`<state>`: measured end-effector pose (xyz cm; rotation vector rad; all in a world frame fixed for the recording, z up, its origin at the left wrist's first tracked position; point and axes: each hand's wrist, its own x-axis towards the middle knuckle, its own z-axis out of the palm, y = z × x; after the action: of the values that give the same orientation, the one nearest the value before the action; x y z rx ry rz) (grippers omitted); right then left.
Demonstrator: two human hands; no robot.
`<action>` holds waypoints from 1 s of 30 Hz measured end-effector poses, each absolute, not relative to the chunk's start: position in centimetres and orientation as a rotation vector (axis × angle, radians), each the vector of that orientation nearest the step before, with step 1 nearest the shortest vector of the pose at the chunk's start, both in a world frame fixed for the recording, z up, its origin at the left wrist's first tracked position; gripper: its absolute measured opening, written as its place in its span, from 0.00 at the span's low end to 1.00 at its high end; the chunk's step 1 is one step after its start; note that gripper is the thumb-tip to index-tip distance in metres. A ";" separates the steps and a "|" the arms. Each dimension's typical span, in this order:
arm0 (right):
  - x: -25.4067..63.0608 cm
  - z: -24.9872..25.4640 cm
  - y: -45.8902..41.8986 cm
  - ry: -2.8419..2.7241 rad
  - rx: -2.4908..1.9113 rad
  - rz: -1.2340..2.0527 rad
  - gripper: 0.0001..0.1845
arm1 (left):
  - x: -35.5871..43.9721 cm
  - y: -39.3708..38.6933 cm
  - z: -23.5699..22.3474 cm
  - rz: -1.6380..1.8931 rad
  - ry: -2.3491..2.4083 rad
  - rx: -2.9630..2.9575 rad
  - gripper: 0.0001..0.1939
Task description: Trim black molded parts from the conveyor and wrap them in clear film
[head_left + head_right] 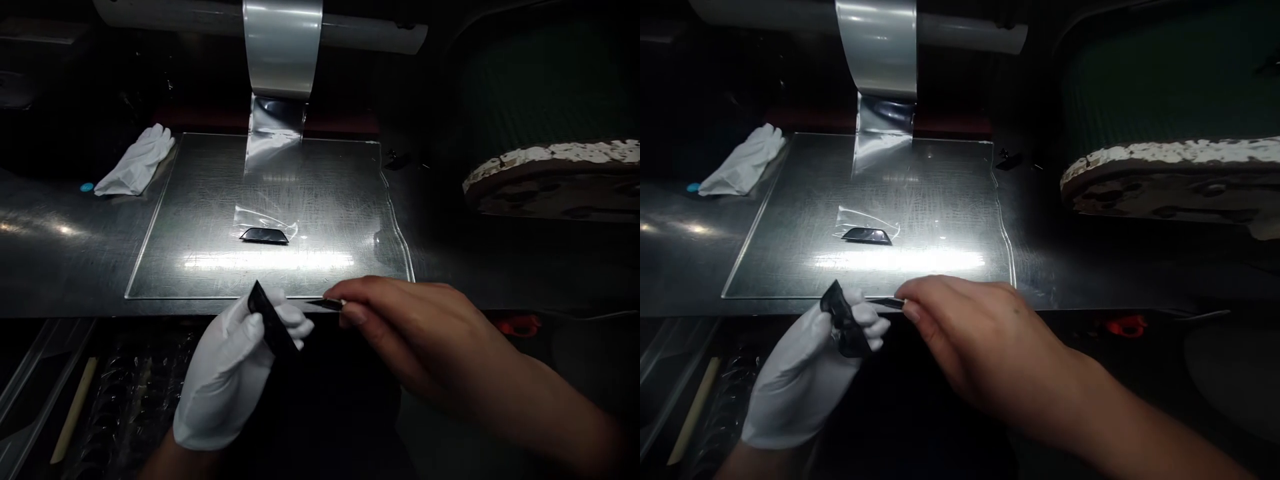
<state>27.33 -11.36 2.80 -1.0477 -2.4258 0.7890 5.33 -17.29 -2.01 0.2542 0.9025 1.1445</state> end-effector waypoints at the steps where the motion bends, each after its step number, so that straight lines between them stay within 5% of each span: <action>1: 27.3 3.0 -11.5 -2.462 -1.058 0.854 0.11 | 5.4 -17.2 -1.8 1.190 0.908 0.219 0.11; 30: 26.4 4.6 -11.7 -2.790 -1.019 0.827 0.07 | 5.1 -17.9 -2.4 1.358 0.931 0.328 0.10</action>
<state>26.36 -11.74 4.56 -1.0191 -2.7903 0.8272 5.12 -17.88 -2.37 0.3282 0.9308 1.3576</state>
